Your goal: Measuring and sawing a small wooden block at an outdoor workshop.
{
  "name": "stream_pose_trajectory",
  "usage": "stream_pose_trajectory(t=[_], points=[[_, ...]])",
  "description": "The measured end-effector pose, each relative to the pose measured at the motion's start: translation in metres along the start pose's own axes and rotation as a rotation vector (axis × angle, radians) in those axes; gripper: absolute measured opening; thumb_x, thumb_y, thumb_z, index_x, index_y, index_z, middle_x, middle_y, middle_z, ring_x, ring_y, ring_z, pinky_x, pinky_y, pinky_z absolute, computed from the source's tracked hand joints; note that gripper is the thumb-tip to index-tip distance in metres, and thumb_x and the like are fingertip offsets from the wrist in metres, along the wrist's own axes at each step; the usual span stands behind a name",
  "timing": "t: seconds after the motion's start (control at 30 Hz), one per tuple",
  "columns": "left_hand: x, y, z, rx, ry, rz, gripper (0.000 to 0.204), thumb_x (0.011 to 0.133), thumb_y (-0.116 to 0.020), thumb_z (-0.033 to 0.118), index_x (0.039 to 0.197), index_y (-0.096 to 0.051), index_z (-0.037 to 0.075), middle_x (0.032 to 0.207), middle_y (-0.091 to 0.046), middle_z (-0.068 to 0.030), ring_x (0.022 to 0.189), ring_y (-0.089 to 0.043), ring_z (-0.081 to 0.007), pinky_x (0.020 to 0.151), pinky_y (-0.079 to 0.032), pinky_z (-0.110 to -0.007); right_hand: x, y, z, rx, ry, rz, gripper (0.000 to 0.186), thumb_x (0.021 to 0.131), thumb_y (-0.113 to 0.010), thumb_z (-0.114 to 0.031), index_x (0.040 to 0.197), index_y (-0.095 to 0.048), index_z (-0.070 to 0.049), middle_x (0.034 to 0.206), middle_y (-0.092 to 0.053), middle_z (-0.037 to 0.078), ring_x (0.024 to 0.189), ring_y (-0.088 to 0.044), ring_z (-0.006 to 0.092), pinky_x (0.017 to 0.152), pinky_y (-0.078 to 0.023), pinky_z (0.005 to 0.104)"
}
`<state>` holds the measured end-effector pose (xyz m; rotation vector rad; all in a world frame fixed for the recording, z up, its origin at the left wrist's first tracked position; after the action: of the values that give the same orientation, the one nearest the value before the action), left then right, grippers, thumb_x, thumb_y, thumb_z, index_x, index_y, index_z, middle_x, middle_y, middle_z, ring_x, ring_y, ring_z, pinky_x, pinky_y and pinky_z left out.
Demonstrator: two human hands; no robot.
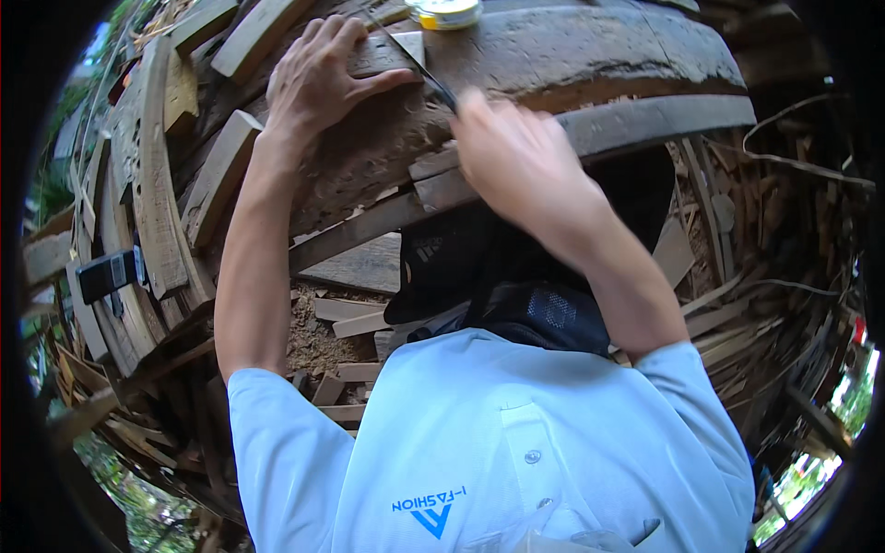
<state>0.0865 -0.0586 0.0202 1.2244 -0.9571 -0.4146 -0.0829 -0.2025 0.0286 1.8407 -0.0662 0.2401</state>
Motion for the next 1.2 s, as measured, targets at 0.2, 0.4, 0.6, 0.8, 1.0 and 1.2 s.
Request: stream_pose_trajectory(t=[0.2, 0.4, 0.6, 0.8, 1.0, 1.2], points=[[-0.014, -0.008, -0.020, 0.077, 0.042, 0.012, 0.077, 0.080, -0.069, 0.078, 0.114, -0.064, 0.009, 0.107, -0.064, -0.0088, 0.107, -0.063, -0.0288, 0.089, -0.054, -0.044, 0.002, 0.013, -0.019, 0.014, -0.053, -0.128, 0.014, 0.100, -0.055, -0.014, 0.098, -0.056, 0.000, 0.077, -0.069, 0.020, 0.074, -0.074, 0.0346, 0.063, -0.059, 0.0452], [-0.006, 0.003, 0.008, 0.000, -0.050, 0.128, 0.072, 0.083, -0.070, 0.074, 0.111, -0.062, 0.007, 0.106, -0.063, -0.0093, 0.106, -0.063, -0.0302, 0.089, -0.053, -0.043, -0.002, 0.010, 0.001, 0.045, 0.045, -0.014, 0.019, 0.106, -0.053, -0.021, 0.101, -0.055, -0.002, 0.077, -0.070, 0.022, 0.072, -0.072, 0.0406, 0.064, -0.057, 0.0491], [-0.005, -0.005, -0.012, 0.091, 0.129, -0.008, 0.083, 0.078, -0.066, 0.083, 0.117, -0.067, 0.009, 0.111, -0.067, -0.0098, 0.113, -0.063, -0.0293, 0.095, -0.053, -0.043, -0.007, 0.013, -0.003, -0.024, -0.029, -0.038, 0.021, 0.106, -0.052, -0.023, 0.099, -0.054, -0.003, 0.079, -0.070, 0.023, 0.073, -0.071, 0.0416, 0.064, -0.057, 0.0503], [-0.009, -0.003, -0.021, 0.083, 0.177, -0.028, 0.090, 0.077, -0.061, 0.088, 0.117, -0.067, 0.008, 0.114, -0.066, -0.0107, 0.113, -0.063, -0.0290, 0.094, -0.054, -0.043, -0.078, 0.061, 0.015, 0.020, -0.298, -0.359, 0.026, 0.105, -0.056, -0.026, 0.092, -0.053, -0.004, 0.063, -0.064, 0.020, 0.061, -0.068, 0.0386, 0.054, -0.053, 0.0499], [-0.006, 0.013, -0.015, 0.028, 0.236, -0.092, 0.080, 0.078, -0.068, 0.081, 0.111, -0.067, 0.007, 0.107, -0.067, -0.0110, 0.110, -0.063, -0.0297, 0.096, -0.049, -0.043, -0.093, 0.077, 0.038, 0.802, -0.295, -0.318, 0.022, 0.107, -0.055, -0.018, 0.094, -0.060, -0.001, 0.060, -0.052, 0.010, 0.047, -0.050, 0.0205, 0.049, -0.042, 0.0348], [-0.028, 0.049, 0.049, -0.619, 0.319, 0.265, 0.049, 0.096, -0.070, 0.051, 0.111, -0.069, 0.004, 0.108, -0.073, -0.0108, 0.100, -0.068, -0.0217, 0.091, -0.052, -0.036, -0.099, 0.048, 0.037, 1.359, -0.413, -0.430, 0.029, 0.112, -0.051, -0.025, 0.090, -0.052, -0.005, 0.060, -0.046, -0.005, 0.049, -0.043, 0.0027, 0.043, -0.035, 0.0217]])
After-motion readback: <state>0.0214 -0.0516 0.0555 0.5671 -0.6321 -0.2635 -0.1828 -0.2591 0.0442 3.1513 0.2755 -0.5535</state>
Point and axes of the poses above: each hand's wrist, its own x-axis towards the middle knuckle, its own y-axis out of the back of the hand, z = x × y, the point moved 5 cm from there along x, towards the middle knuckle
